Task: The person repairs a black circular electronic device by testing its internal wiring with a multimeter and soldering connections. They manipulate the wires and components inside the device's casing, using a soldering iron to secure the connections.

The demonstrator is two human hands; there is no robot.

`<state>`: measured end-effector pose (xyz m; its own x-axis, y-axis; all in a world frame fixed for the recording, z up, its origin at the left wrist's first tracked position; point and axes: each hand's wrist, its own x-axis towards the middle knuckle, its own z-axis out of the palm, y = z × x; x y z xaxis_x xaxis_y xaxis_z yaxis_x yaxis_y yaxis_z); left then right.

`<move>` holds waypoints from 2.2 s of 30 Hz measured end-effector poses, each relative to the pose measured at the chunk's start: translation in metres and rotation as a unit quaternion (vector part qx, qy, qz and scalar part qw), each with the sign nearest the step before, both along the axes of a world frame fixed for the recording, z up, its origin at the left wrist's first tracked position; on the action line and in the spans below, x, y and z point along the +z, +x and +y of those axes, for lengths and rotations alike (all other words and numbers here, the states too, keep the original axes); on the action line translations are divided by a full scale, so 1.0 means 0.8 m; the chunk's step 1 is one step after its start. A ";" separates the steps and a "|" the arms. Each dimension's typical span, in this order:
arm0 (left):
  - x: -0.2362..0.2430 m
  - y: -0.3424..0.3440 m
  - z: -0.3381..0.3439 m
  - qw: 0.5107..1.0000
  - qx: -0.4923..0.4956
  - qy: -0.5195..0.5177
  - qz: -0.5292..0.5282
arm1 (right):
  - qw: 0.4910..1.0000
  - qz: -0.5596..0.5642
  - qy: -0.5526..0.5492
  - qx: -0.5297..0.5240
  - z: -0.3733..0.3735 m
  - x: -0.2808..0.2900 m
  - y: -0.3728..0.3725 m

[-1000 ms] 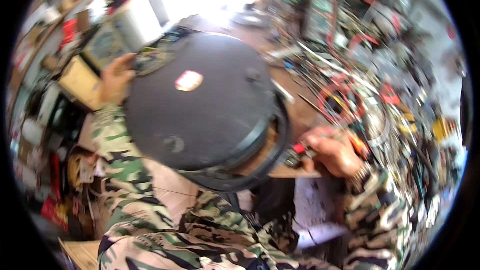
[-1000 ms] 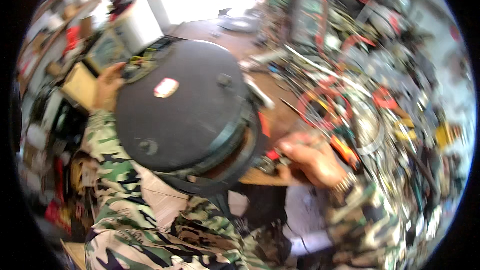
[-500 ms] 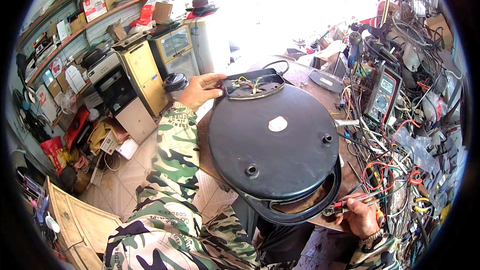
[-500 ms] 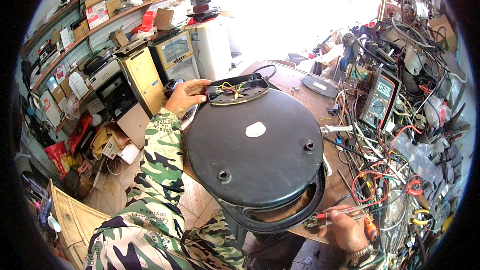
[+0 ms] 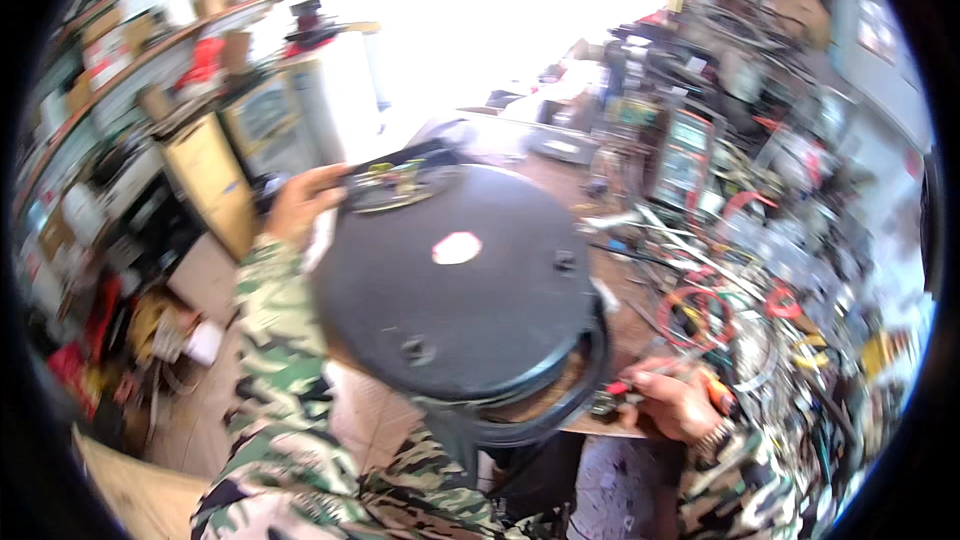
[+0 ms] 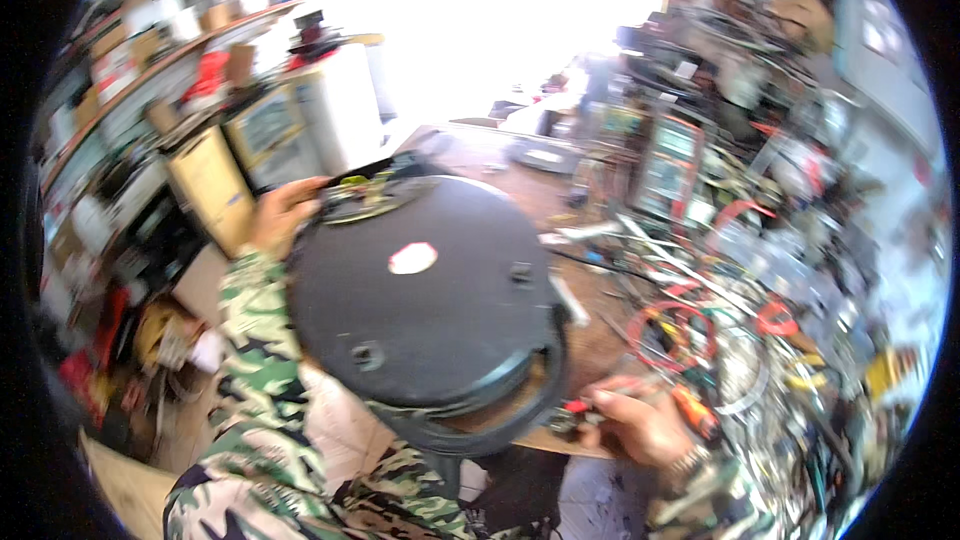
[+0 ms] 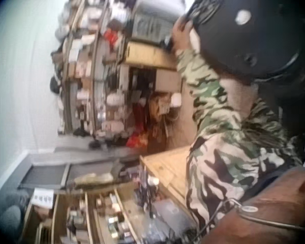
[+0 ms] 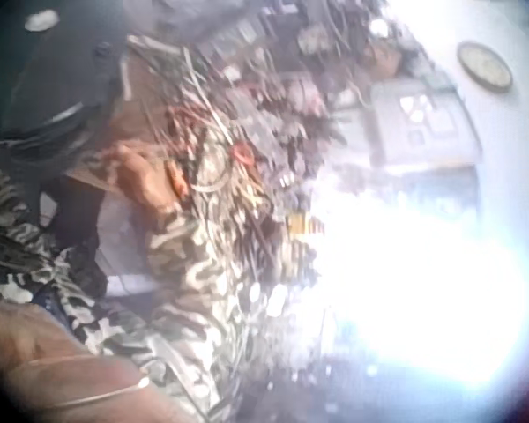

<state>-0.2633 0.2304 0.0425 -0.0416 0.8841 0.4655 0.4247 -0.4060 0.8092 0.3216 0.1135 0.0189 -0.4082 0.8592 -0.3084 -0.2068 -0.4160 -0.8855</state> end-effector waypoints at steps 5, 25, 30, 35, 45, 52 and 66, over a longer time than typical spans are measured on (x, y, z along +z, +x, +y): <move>0.001 0.007 0.000 0.997 -0.025 0.002 -0.077 | 1.000 0.013 -0.010 0.006 0.006 -0.007 0.002; -0.004 0.003 0.002 0.996 -0.021 0.003 -0.087 | 1.000 0.004 0.016 0.025 0.008 -0.013 0.004; -0.001 0.006 0.001 0.996 -0.032 0.008 -0.082 | 0.999 -0.001 0.020 0.027 0.009 -0.012 0.004; -0.003 0.004 0.001 0.996 -0.041 0.011 -0.083 | 0.999 0.012 0.024 0.033 0.009 -0.012 0.003; -0.004 0.005 0.000 0.990 -0.066 -0.001 -0.128 | 0.999 0.003 0.027 0.024 0.006 -0.009 -0.001; -0.009 0.000 0.002 0.992 -0.046 0.002 -0.118 | 0.999 -0.001 0.023 0.025 0.006 -0.007 0.000; -0.013 -0.006 0.011 0.997 0.023 0.011 -0.080 | 0.999 0.000 0.024 0.032 0.008 -0.011 0.001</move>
